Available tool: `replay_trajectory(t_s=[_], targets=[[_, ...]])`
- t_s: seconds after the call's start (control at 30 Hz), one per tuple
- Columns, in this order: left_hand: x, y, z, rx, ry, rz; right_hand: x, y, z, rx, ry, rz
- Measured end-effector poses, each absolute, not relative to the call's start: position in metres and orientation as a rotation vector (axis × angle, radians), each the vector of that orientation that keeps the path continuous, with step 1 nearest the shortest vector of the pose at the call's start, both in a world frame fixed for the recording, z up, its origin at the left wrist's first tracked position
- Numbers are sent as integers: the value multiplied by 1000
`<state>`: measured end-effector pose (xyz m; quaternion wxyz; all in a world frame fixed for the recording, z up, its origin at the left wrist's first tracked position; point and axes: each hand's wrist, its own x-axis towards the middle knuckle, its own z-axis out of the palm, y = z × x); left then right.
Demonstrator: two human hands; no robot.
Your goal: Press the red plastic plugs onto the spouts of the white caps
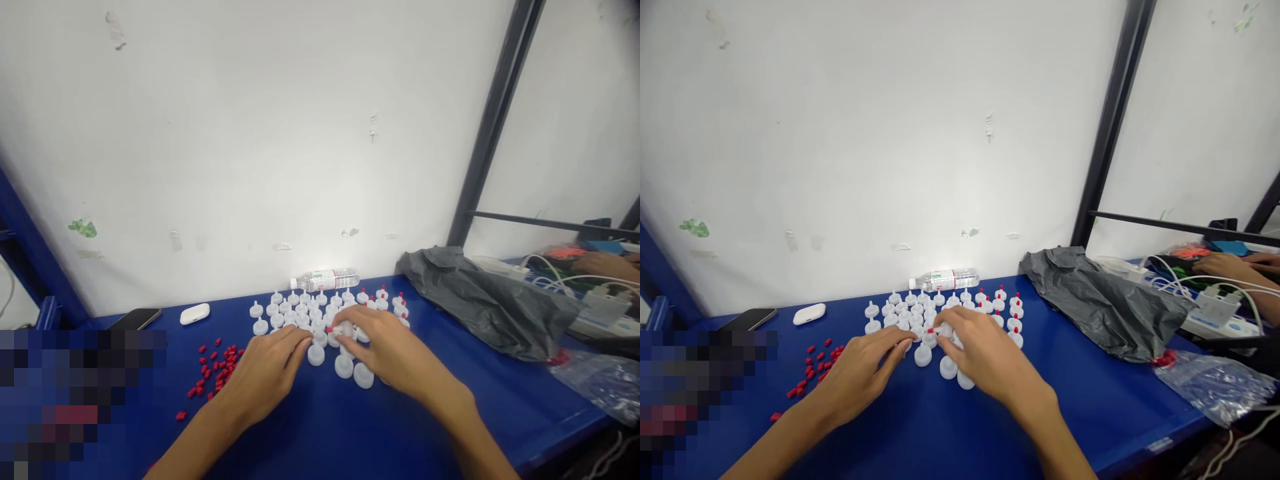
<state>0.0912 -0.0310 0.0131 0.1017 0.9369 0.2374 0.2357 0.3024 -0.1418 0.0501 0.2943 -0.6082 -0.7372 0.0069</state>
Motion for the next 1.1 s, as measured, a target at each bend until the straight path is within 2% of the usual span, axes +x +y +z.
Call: replay_trajectory(t_s=[0.23, 0.53, 0.9, 1.1], targets=[[60, 9, 22, 3078, 1100, 415, 356, -141, 49, -1931, -1787, -109], [49, 15, 35, 2978, 1323, 138, 356, -139, 44, -2008, -1888, 426], [40, 23, 33, 3004, 1514, 60, 362, -140, 36, -1969, -1939, 225], [36, 29, 30, 2994, 1538, 15, 357, -141, 30, -1952, -1977, 381]])
